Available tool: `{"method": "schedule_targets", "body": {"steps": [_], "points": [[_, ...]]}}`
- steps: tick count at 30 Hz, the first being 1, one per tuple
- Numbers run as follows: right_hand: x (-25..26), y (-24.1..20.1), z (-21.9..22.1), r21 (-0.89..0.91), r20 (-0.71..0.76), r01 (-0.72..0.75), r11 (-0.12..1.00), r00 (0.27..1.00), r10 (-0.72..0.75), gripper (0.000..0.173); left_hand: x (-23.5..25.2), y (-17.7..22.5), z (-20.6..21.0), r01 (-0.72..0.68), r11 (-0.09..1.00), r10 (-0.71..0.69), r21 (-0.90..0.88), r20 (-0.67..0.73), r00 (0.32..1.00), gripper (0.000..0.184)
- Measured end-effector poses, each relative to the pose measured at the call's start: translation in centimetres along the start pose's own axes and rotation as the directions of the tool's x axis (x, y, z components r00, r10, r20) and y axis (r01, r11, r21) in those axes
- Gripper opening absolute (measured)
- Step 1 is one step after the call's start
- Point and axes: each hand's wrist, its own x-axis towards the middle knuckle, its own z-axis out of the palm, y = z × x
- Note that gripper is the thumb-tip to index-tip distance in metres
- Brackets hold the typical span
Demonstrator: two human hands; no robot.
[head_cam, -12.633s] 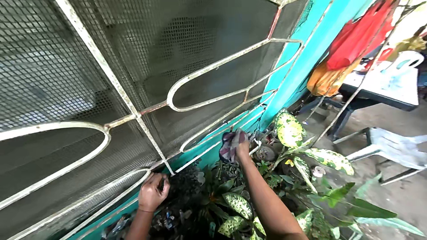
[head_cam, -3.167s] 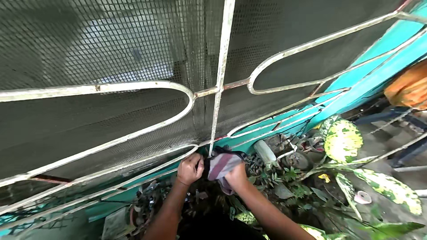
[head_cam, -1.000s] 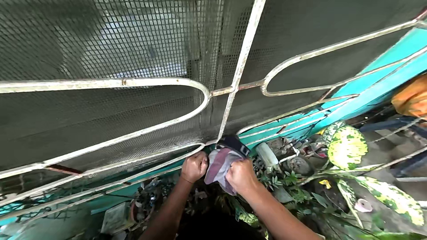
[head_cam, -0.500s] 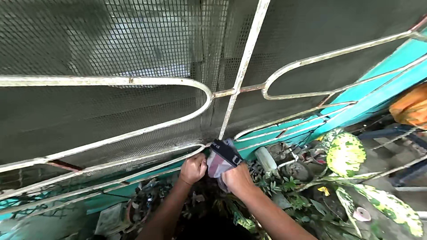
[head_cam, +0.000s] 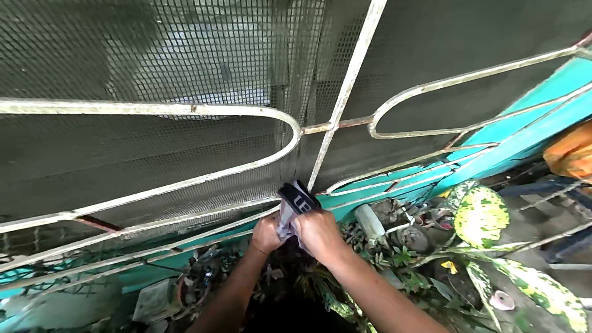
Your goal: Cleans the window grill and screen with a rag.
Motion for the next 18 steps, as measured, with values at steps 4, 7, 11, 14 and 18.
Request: {"method": "schedule_targets", "body": {"steps": [4, 7, 11, 14, 18], "points": [[-3.2, 1.4, -0.4, 0.065, -0.062, 0.071, 0.995, 0.996, -0.067, 0.015, 0.2, -1.0, 0.1, -0.169, 0.985, 0.168, -0.039, -0.027, 0.985, 0.034], [-5.3, 3.1, -4.4, 0.177, 0.421, -0.073, 0.982, 0.907, -0.009, 0.025, -0.5, -1.3, -0.2, -0.264, 0.961, 0.264, -0.078, -0.016, 0.965, 0.036], [-6.0, 5.7, -8.1, -0.038, 0.825, -0.287, 0.957, 0.532, 0.193, 0.045, -3.8, 1.6, -0.9, -0.292, 0.932, 0.29, -0.216, -0.039, 0.956, 0.04], [-7.5, 5.8, -7.8, 0.133, 0.753, -0.229, 0.964, 0.656, 0.052, 0.037, -4.6, 5.9, -1.3, -0.188, 0.908, 0.229, -0.374, 0.069, 0.971, 0.056], [-9.0, 5.2, -5.9, 0.409, 0.41, -0.098, 0.907, 0.908, -0.086, 0.027, -3.5, 9.1, -1.9, 0.08, 0.827, 0.156, -0.556, 0.364, 0.918, 0.081]]}}
